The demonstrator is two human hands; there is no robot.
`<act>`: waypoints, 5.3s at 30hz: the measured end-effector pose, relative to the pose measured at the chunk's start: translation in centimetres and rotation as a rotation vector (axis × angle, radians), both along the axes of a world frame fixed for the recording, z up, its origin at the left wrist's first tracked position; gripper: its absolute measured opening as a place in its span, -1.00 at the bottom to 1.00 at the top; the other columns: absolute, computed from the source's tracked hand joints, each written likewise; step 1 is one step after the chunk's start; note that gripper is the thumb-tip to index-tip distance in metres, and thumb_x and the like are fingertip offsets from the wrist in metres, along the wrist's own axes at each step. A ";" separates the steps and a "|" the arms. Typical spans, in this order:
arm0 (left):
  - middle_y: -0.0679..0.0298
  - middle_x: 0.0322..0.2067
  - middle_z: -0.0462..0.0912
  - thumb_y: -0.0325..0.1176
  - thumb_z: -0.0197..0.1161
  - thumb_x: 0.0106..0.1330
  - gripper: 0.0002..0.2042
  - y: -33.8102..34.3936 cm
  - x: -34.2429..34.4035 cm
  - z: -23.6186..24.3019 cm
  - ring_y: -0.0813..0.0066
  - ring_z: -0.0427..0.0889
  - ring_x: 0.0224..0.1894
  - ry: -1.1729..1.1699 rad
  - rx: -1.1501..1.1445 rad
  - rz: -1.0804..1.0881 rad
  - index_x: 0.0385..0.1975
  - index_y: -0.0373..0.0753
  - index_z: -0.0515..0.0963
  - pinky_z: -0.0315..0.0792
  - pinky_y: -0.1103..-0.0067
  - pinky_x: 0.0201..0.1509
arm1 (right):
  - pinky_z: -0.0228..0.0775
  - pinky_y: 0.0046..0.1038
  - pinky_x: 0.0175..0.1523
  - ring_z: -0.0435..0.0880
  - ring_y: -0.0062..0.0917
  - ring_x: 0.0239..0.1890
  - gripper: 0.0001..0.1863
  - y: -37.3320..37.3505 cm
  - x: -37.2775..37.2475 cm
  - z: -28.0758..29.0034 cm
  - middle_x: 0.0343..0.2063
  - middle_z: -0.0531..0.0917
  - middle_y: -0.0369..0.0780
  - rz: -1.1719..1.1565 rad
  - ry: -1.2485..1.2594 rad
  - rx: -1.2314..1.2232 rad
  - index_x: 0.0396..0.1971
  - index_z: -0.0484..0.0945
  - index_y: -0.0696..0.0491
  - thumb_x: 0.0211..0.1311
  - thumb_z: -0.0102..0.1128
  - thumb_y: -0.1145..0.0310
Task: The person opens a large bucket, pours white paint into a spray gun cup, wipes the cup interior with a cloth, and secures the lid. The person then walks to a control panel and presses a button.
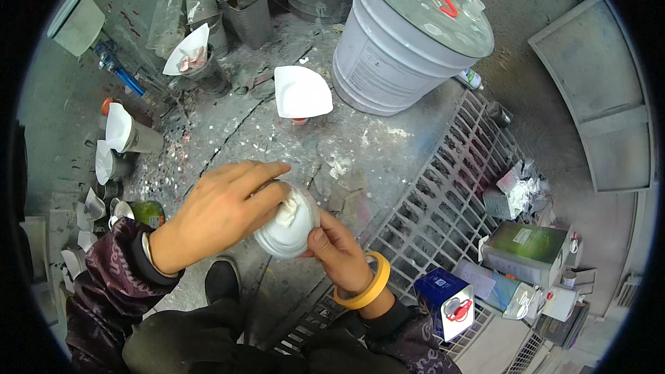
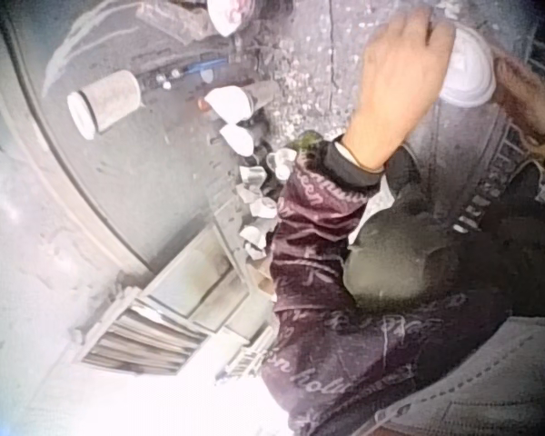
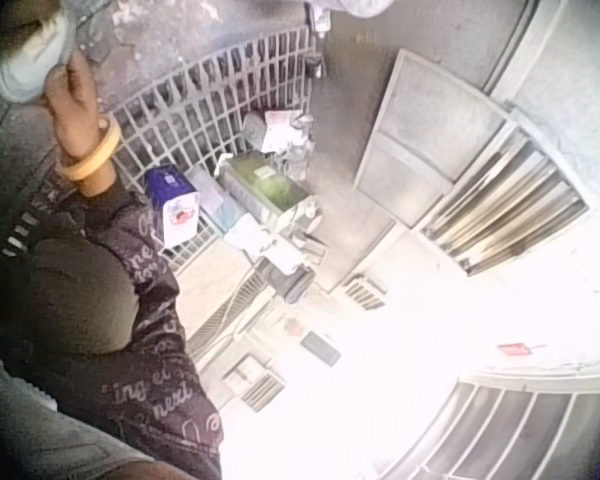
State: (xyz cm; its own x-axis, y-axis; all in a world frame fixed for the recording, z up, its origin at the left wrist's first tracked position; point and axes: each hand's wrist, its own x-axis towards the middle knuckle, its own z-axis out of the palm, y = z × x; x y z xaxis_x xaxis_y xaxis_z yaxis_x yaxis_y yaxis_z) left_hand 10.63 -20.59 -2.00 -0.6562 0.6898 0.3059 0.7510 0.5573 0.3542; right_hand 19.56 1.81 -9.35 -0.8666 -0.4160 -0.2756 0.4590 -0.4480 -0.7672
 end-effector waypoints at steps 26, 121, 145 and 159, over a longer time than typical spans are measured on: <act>0.27 -0.31 0.64 -0.39 0.55 0.07 -0.75 0.6 1.4 -0.3 0.25 0.61 -0.25 -0.009 0.191 0.198 -0.27 -0.22 0.68 0.42 0.40 -0.17 | 0.22 -0.35 0.42 0.45 -0.44 0.32 -0.20 -0.5 1.1 0.5 0.27 0.49 -0.17 -0.150 0.281 0.166 0.41 0.30 0.28 0.44 0.28 -0.02; 0.33 -0.21 0.62 -0.39 0.35 0.10 -0.65 0.1 2.3 -1.0 0.39 0.66 -0.25 0.145 0.105 0.030 -0.05 -0.16 0.64 0.51 0.49 -0.25 | 0.29 -0.22 0.45 0.41 -0.34 0.38 0.05 -1.4 1.1 0.9 0.33 0.37 -0.09 -0.339 0.500 0.172 0.38 0.13 0.11 -0.05 0.71 0.46; 0.24 -0.49 0.63 -0.38 0.46 0.28 -0.83 1.1 2.3 -2.3 0.41 0.60 -0.54 -0.469 0.385 0.305 -0.37 -0.28 0.59 0.44 0.51 -0.48 | 0.42 -0.23 0.39 0.51 -0.36 0.31 -0.02 -2.2 1.3 0.7 0.25 0.46 -0.09 -0.297 0.342 0.241 0.35 0.17 0.14 -0.04 0.66 0.56; 0.16 -0.32 0.67 -0.42 0.41 0.27 -0.85 2.0 4.2 -1.0 0.10 0.69 -0.34 -0.555 0.347 0.006 -0.20 -0.23 0.65 0.55 0.35 -0.31 | 0.46 -0.39 0.33 0.59 -0.49 0.23 -0.07 -0.2 1.5 -0.6 0.17 0.58 -0.22 -0.339 0.098 -0.007 0.32 0.31 0.17 -0.01 0.72 0.33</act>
State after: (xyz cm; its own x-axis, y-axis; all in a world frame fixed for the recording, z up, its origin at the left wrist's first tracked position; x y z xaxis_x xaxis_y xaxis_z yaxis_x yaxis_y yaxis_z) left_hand 14.86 -18.61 -3.05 -0.7842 0.6078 0.1250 0.4022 0.3444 0.8483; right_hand 21.03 1.62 -9.91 -0.9780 -0.1018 -0.1819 0.2073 -0.5679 -0.7965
